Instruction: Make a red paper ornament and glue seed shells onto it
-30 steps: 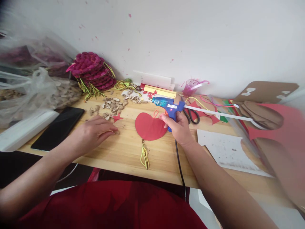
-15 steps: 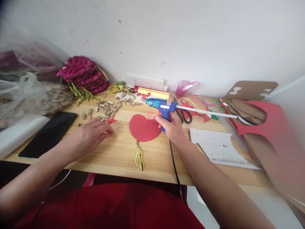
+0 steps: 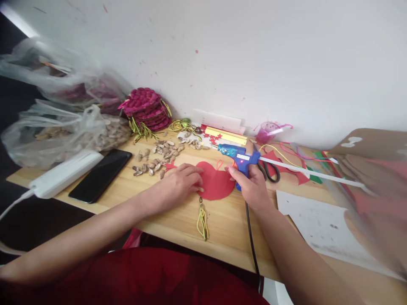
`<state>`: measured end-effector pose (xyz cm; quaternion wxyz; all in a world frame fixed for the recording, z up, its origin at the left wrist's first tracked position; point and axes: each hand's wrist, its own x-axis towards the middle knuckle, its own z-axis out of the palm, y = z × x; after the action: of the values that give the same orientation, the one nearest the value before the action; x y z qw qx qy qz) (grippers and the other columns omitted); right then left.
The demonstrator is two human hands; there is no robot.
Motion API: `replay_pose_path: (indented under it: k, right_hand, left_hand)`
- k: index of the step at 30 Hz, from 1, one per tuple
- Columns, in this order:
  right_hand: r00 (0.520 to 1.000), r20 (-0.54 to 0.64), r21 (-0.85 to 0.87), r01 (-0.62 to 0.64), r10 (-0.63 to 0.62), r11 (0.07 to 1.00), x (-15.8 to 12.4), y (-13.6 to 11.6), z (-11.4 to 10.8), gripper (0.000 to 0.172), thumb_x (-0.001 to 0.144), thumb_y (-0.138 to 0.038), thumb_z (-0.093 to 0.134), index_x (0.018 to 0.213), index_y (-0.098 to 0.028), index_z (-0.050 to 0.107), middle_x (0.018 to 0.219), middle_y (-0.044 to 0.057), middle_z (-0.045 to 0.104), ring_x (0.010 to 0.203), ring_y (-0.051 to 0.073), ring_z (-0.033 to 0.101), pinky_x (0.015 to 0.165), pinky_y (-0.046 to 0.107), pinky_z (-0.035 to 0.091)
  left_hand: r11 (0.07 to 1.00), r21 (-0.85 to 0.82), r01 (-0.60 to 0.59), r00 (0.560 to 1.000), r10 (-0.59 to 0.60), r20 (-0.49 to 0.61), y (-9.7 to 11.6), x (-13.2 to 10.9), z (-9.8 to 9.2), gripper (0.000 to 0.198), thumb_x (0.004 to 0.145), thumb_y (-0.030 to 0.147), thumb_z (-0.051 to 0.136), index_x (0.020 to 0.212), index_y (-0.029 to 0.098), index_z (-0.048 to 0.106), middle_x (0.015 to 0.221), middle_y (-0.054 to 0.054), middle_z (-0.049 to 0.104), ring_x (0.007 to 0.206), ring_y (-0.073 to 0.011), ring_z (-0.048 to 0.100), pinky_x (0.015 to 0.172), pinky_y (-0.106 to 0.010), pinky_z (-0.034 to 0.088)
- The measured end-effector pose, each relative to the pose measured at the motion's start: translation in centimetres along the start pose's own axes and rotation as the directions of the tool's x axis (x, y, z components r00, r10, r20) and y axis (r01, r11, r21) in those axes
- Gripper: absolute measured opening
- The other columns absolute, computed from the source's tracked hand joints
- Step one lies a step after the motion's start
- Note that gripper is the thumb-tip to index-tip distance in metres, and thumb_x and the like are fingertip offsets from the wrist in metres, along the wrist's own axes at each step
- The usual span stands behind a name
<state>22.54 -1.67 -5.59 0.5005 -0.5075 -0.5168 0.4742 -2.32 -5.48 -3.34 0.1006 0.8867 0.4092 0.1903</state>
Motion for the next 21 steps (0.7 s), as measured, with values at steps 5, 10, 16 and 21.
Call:
replay_pose_path:
  k: [5,10,16,21]
  right_hand:
    - [0.999,0.004,-0.005,-0.034,0.034,0.999,-0.1,-0.3,0.1,0.035,0.072,-0.047,0.087,0.092,-0.02,0.075,0.088,0.007,0.08,0.076,0.021,0.073,0.065,0.031,0.059]
    - [0.999,0.043,-0.025,-0.028,0.029,0.999,-0.4,-0.7,0.2,0.034,0.077,-0.047,0.084,0.094,-0.019,0.074,0.084,0.008,0.078,0.073,0.023,0.075,0.052,0.029,0.055]
    - [0.998,0.053,-0.042,0.019,-0.017,0.999,-0.5,-1.0,0.4,0.032,0.077,-0.045,0.084,0.091,-0.019,0.073,0.075,0.005,0.075,0.062,0.019,0.07,0.05,0.029,0.053]
    - [0.997,0.069,-0.042,0.019,-0.016,0.999,-0.3,-0.4,0.1,0.031,0.079,-0.046,0.083,0.091,-0.019,0.073,0.074,0.005,0.073,0.062,0.019,0.069,0.047,0.028,0.049]
  left_hand:
    - [1.0,-0.018,-0.007,1.0,0.006,-0.026,0.6,-0.5,0.2,0.006,0.099,0.02,0.061,0.094,0.016,0.064,0.106,-0.009,0.071,0.105,-0.0246,0.062,0.099,-0.041,0.051]
    - [0.993,-0.118,-0.013,0.999,0.007,-0.052,1.0,-2.0,-0.6,0.006,0.099,0.016,0.059,0.095,0.018,0.063,0.112,-0.01,0.071,0.113,-0.0241,0.063,0.102,-0.042,0.05]
    - [0.998,0.044,0.055,0.988,-0.048,-0.146,-1.5,-5.4,-2.4,0.016,0.1,0.009,0.051,0.097,0.017,0.065,0.119,-0.013,0.07,0.126,-0.0269,0.058,0.109,-0.05,0.047]
    - [0.99,0.094,0.103,0.98,-0.085,-0.178,-3.4,-7.2,-2.8,0.013,0.1,0.016,0.057,0.096,0.017,0.07,0.129,-0.014,0.069,0.123,-0.0285,0.059,0.106,-0.052,0.049]
